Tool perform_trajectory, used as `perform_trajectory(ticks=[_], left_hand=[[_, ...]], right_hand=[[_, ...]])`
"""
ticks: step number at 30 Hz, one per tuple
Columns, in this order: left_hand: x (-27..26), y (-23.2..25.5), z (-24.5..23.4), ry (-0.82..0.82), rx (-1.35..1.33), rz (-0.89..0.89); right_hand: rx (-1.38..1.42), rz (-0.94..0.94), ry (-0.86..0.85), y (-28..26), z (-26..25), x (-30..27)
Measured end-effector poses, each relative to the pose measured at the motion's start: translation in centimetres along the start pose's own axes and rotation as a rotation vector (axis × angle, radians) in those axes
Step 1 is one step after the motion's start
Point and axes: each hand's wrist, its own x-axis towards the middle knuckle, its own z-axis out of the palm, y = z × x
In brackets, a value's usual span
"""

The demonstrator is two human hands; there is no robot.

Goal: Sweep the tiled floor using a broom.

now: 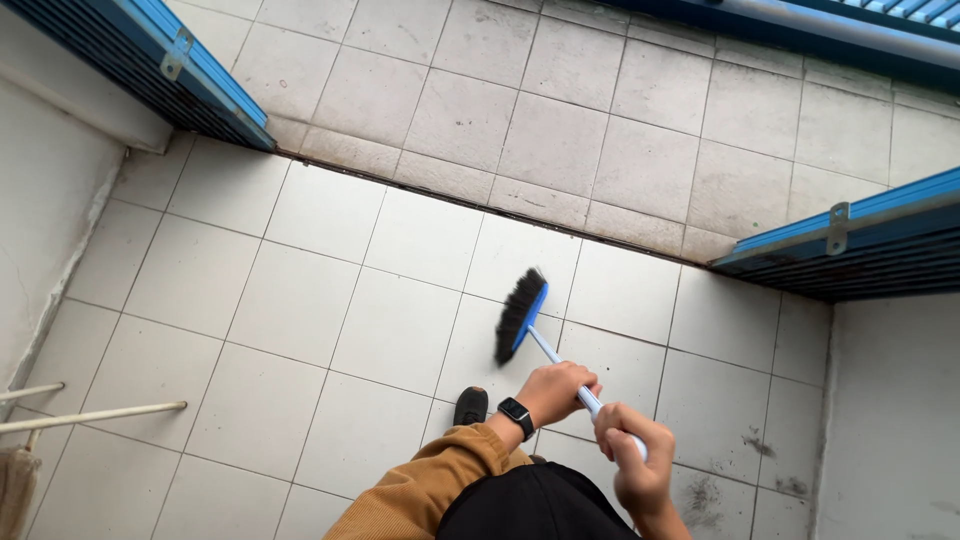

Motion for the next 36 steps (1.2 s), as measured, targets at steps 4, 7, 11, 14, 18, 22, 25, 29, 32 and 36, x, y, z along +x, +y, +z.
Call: perform_trajectory(ticks=[4, 7, 11, 14, 18, 22, 25, 29, 32, 36], left_hand=[[-0.9, 4.3, -4.2, 0.056, 0.045, 0.133], [-1.9, 4.9, -7.6, 0.104, 0.067, 0.182], [-2.8, 1.3, -11.5, 0.172, 0.094, 0.031], [-2.9, -3.4, -12.2, 0.175, 0.075, -0.116], [-0.6, -11.3, -9.6, 0.106, 0.118, -0.201], [3.0, -14.0, -4.3, -0.087, 0.061, -0.141], [5.4, -11.1, -0.6, -0.263, -0.017, -0.089], [6.7, -6.1, 4.5, -0.332, -0.129, -0.039], [6.2, -2.8, 7.2, -0.353, -0.166, 0.051], [4.4, 2.0, 7.4, -0.421, -0.15, 0.205]], right_hand=[[0.141, -0.096, -0.045, -5.7, 0.2, 0.0], [0.241, -0.204, -0.117, -7.6, 1.6, 0.4], [0.191, -0.288, -0.272, -6.5, 5.6, 2.4], [0.15, -0.277, -0.224, -2.4, 8.9, 4.3], [0.277, -0.201, -0.092, 5.7, 10.4, 6.3], [0.221, -0.199, 0.017, 7.8, 7.2, 6.3], [0.099, -0.111, 0.159, 6.9, 3.5, 4.8], [0.022, -0.141, 0.28, 4.5, -0.4, 1.9], [-0.005, -0.101, 0.401, 3.3, -1.5, -0.8], [-0.011, -0.162, 0.509, 1.2, -2.0, -4.3]])
